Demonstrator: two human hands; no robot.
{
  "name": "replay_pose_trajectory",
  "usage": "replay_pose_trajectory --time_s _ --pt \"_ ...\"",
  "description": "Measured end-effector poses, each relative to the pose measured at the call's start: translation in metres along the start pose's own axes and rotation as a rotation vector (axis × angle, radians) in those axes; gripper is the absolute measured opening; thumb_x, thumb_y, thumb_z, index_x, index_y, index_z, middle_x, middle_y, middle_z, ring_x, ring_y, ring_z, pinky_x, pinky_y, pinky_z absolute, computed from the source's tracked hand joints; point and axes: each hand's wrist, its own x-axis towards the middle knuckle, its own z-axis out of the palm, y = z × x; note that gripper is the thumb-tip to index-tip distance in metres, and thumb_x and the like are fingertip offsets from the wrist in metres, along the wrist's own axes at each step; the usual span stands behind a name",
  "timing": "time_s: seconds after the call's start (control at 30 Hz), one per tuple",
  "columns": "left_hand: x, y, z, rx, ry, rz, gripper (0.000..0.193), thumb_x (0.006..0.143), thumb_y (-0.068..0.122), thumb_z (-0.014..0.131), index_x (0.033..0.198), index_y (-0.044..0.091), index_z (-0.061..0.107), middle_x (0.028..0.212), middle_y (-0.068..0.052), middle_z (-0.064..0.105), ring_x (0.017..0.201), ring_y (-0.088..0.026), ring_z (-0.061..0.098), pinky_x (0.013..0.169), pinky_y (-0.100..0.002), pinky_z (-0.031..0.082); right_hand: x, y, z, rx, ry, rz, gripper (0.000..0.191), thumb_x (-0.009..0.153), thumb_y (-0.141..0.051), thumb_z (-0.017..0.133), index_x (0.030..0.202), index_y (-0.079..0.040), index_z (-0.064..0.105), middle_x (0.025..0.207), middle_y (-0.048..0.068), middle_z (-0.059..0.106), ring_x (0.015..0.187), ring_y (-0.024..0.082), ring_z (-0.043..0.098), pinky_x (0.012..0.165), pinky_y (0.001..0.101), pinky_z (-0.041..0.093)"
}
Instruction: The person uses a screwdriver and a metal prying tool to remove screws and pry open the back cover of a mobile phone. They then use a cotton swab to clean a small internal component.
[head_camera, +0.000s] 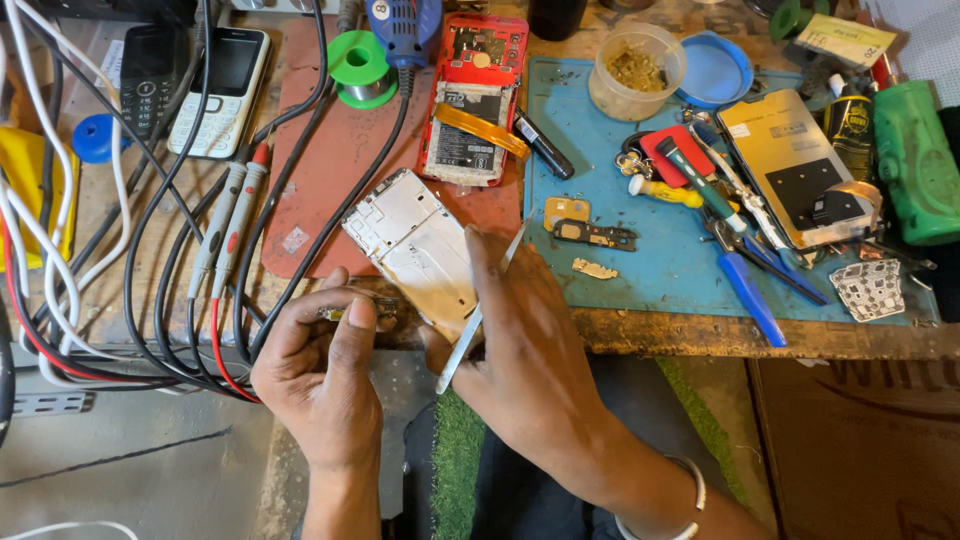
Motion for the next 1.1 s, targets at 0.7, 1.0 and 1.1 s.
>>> replay_pose_trajectory --time_s 0.7,1.0,1.1 --pt "0.010 0.030 0.027 0.592 -0.172 0.249 0.017 0.090 0.020 0.081 0.103 0.010 0.080 0.089 -0.003 0.065 0.092 -0.023 0.063 0.112 -0.047 0.042 -0.044 0.163 -0.146 0.069 0.517 0.422 0.048 0.095 -0.003 0.073 0.135 0.007 0.050 0.128 0.015 0.065 0.113 0.019 0.069 0.103 0.0323 0.056" --pt "0.011 0.032 0.027 0.569 -0.194 0.188 0.016 0.092 0.017 0.079 0.105 0.009 0.079 0.096 -0.003 0.076 0.095 -0.017 0.071 0.117 -0.046 0.038 -0.048 0.152 -0.141 -0.307 0.430 0.288 0.048 0.103 0.003 0.076 0.140 0.012 0.048 0.127 0.024 0.063 0.116 0.027 0.067 0.104 0.0370 0.054" --pt "0.012 0.032 0.024 0.523 -0.191 0.153 0.016 0.091 0.015 0.079 0.105 0.007 0.078 0.097 -0.004 0.077 0.097 -0.017 0.072 0.119 -0.045 0.038 -0.043 0.120 -0.125 -0.179 0.504 0.206 0.043 0.106 0.001 0.070 0.145 0.008 0.052 0.134 0.021 0.063 0.121 0.022 0.066 0.108 0.0316 0.054"
